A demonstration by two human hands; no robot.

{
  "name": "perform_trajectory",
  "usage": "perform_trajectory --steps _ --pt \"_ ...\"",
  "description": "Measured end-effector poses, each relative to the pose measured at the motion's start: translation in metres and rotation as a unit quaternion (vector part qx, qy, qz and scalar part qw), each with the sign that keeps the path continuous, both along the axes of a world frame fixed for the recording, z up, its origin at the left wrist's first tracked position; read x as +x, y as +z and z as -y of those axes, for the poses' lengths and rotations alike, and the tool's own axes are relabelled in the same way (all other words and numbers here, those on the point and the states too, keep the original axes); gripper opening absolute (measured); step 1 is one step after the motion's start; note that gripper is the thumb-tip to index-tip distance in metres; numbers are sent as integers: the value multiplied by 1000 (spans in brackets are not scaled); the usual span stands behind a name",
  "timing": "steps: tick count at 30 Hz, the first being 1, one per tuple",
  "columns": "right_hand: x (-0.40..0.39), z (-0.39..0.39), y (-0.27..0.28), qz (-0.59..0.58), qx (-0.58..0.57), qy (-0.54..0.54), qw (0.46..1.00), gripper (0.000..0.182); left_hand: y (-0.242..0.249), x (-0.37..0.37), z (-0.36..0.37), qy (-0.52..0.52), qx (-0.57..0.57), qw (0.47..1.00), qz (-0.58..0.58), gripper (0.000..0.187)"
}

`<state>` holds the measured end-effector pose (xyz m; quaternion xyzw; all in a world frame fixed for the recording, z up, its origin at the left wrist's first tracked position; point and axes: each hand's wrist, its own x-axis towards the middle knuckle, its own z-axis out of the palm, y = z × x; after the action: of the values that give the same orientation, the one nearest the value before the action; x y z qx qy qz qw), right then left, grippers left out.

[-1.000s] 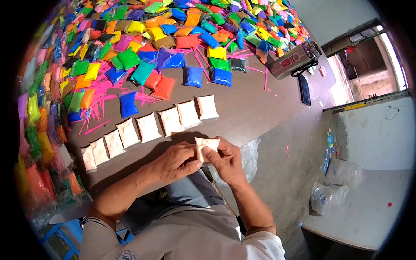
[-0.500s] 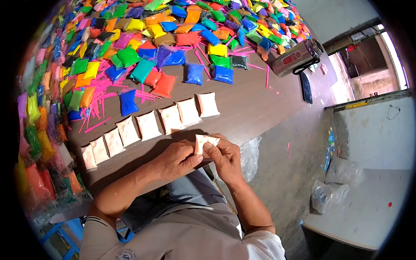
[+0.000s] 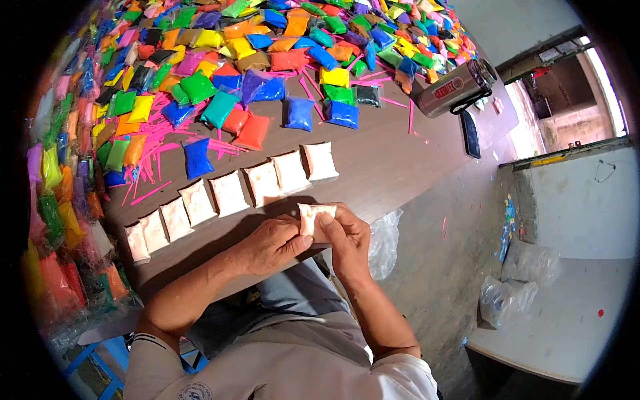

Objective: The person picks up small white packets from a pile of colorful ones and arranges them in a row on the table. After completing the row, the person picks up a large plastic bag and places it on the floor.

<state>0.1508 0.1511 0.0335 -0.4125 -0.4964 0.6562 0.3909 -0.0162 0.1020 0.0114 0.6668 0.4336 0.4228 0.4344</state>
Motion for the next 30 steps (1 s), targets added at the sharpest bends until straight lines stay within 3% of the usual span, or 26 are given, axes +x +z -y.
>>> perform_trajectory --steps 2,5,11,20,23,30 --pt "-4 1 7 -7 -36 -5 999 17 0 0 0 -4 -3 1000 -6 39" --pt "5 -3 -7 20 45 17 999 17 4 -1 -1 -18 -1 1000 -10 39" --pt "-2 -4 15 -1 -51 81 995 21 -15 0 0 -14 -4 1000 -10 35" --pt "3 -5 0 -8 -25 80 996 20 -3 -3 -1 -23 -30 999 -2 29" --pt "-5 0 11 -11 -58 36 998 22 -2 -2 -1 -15 -23 999 20 29" --pt "2 -6 -2 9 -24 70 997 22 -9 1 0 -10 -19 1000 -20 32"
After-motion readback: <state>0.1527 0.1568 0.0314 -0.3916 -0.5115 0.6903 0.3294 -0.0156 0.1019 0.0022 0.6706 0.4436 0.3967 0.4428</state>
